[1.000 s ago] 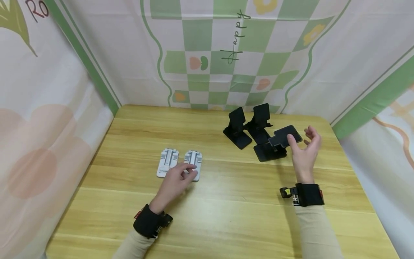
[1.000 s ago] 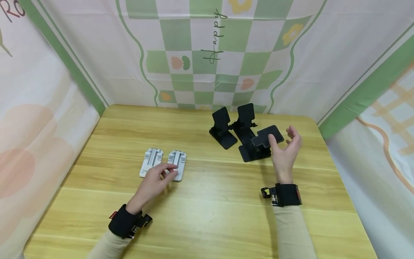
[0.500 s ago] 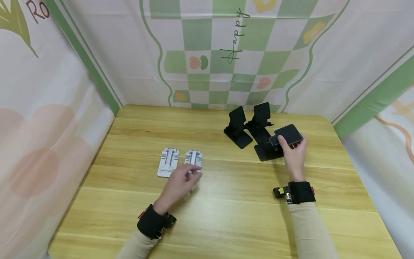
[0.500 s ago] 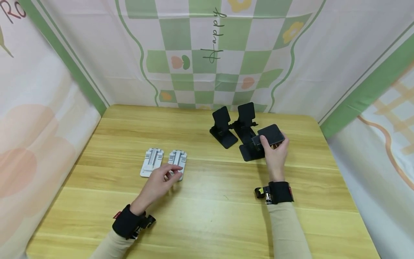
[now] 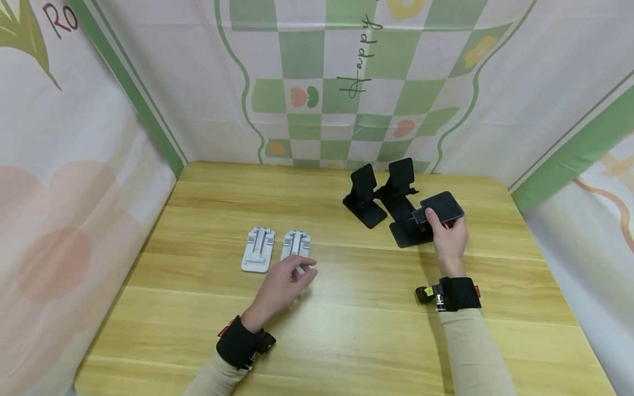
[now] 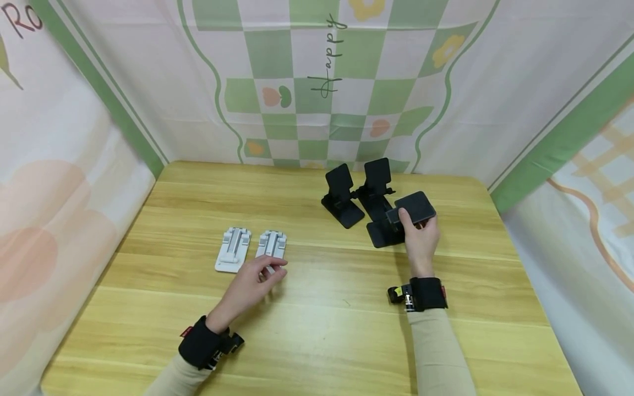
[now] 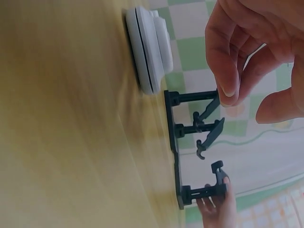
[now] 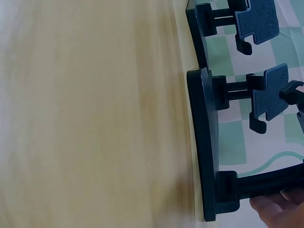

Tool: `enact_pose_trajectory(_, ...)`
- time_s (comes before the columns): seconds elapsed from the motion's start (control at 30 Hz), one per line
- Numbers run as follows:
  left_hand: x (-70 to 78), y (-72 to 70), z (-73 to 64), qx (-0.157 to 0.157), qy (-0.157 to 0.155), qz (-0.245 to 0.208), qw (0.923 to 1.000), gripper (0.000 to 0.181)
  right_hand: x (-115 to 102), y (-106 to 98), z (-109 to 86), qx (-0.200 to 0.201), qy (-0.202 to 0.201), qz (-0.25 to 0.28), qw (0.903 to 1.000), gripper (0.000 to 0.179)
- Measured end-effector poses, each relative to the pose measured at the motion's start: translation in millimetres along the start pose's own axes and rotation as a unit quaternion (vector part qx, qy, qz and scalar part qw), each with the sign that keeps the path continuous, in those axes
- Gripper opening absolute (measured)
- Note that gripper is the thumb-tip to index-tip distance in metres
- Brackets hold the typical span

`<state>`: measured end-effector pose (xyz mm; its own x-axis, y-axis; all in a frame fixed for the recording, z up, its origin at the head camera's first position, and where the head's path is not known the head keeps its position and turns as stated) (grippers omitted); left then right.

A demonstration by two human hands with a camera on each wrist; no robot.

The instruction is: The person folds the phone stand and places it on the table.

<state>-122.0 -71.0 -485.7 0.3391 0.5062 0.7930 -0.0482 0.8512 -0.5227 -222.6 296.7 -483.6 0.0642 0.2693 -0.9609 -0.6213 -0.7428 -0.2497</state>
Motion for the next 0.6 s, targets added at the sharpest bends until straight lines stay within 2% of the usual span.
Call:
enact_pose_trajectory(0.3, 5.7, 8.7, -3.8, -0.017, 0.002, -0.013, 0.9998, 0.031, -3.6, -7.8, -1.4, 0.015, -0.016, -0.015, 0.9996, 0.066)
enact_pose_trajectory(0.6, 10.6, 11.7, -3.1, -0.038, -0.015, -0.025, 0.9989, 0.033, -28.8, -21.2, 2.8, 0.029, -0.007, 0.039, 0.9988, 0.061)
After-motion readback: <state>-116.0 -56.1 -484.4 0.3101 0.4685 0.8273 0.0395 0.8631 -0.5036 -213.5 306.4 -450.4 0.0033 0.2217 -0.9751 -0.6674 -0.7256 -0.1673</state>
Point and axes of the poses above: each hand's wrist, its own z-axis towards the middle knuckle, its own y-axis out of the palm, x = y × z, the point moved 1 cm from there along z, towards the middle knuckle, and after that the axes turned 9 degrees about x, right-handed, at the moved point
